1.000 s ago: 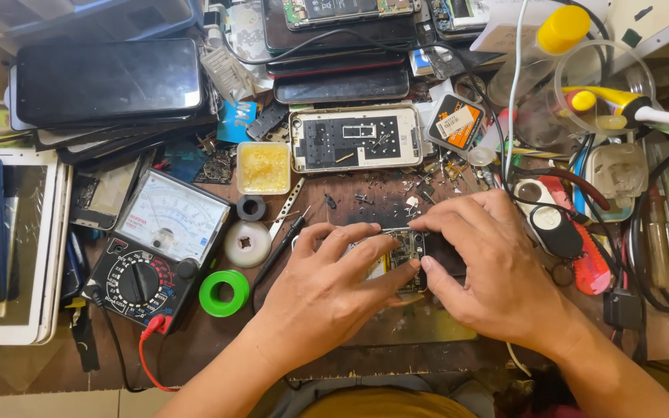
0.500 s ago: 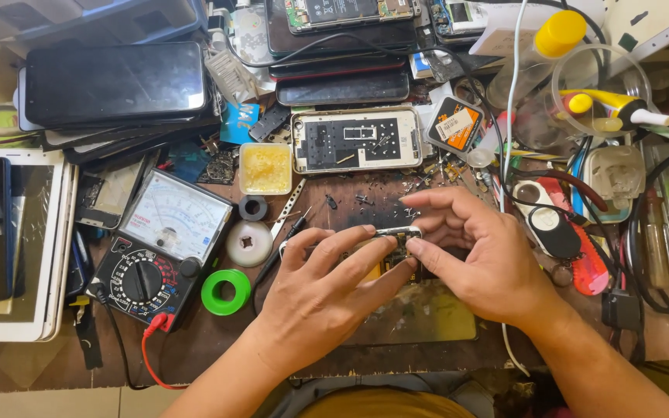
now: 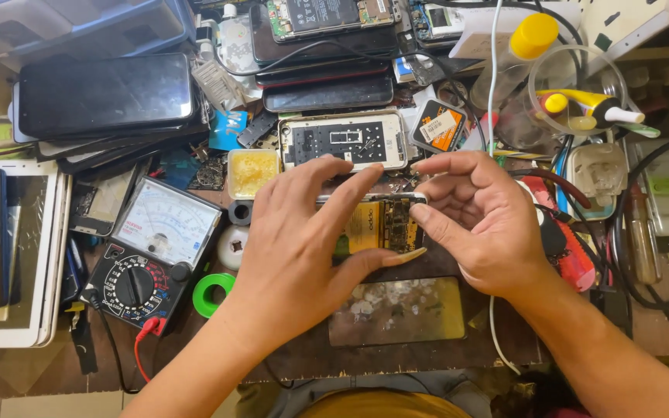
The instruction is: Inspecting and manipulating the internal components of a disassembled smartphone using a small tool on a repair bench.
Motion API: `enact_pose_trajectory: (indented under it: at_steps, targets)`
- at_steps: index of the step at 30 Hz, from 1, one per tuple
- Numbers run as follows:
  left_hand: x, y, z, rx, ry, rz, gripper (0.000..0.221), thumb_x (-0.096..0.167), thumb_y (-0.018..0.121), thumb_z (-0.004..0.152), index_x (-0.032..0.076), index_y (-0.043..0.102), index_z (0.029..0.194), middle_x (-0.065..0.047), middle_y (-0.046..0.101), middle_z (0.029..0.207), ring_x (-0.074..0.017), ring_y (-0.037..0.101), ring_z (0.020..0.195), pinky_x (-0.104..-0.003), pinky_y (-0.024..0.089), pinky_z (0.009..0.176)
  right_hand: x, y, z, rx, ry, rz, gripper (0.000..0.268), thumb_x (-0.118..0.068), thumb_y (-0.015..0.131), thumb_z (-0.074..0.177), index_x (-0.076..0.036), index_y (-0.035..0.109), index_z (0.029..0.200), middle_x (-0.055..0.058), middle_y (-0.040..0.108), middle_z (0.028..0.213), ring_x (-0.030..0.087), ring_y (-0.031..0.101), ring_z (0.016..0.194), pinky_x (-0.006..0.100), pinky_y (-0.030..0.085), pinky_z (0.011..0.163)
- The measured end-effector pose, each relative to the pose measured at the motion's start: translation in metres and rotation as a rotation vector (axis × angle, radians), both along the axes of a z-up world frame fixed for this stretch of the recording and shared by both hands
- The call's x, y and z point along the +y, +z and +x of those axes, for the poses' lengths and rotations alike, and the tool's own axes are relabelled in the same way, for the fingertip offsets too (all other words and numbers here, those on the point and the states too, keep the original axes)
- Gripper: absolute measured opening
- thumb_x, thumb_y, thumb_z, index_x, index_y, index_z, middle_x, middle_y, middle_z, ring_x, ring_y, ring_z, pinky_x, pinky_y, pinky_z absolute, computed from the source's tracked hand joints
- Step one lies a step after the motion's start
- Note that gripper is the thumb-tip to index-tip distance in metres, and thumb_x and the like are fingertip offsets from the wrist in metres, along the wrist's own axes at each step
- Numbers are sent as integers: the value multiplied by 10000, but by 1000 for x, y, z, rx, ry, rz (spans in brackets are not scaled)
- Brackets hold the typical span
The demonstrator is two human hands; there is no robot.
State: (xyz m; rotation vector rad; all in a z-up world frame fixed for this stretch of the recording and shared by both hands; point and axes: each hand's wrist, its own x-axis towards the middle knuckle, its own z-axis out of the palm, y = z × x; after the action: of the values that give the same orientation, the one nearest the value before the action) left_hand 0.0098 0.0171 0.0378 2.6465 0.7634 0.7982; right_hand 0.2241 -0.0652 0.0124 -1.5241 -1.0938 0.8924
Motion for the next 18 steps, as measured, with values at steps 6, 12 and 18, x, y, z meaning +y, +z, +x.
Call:
enact_pose_trajectory:
  at_steps: [6,12,18]
  targets:
    - [23,-6,29,109,30,-31,599,695,693,838,196,699,1170,-12,659,793,-295,632,781,-465,369,647,16,3,1,79,-18,4,401,-21,760,871,-106,598,1228,29,691,912,65,661,829,189,552,819]
    - [38,0,34,224,-26,-373,652,702,655,806,201,724,1217,-33,781,901,-323,708,884,-508,448,638,25,-2,2,209,16,-16,414,-5,745,863,-84,545,1217,66,681,829,100,648,742,240,581,618]
    - [38,-3,34,229,-39,-401,626,696,620,824,167,744,1135,-45,796,886,-351,719,851,-524,471,584,27,-8,1,308,14,-75,432,23,723,858,-71,517,1226,112,695,824,118,643,716,274,602,561]
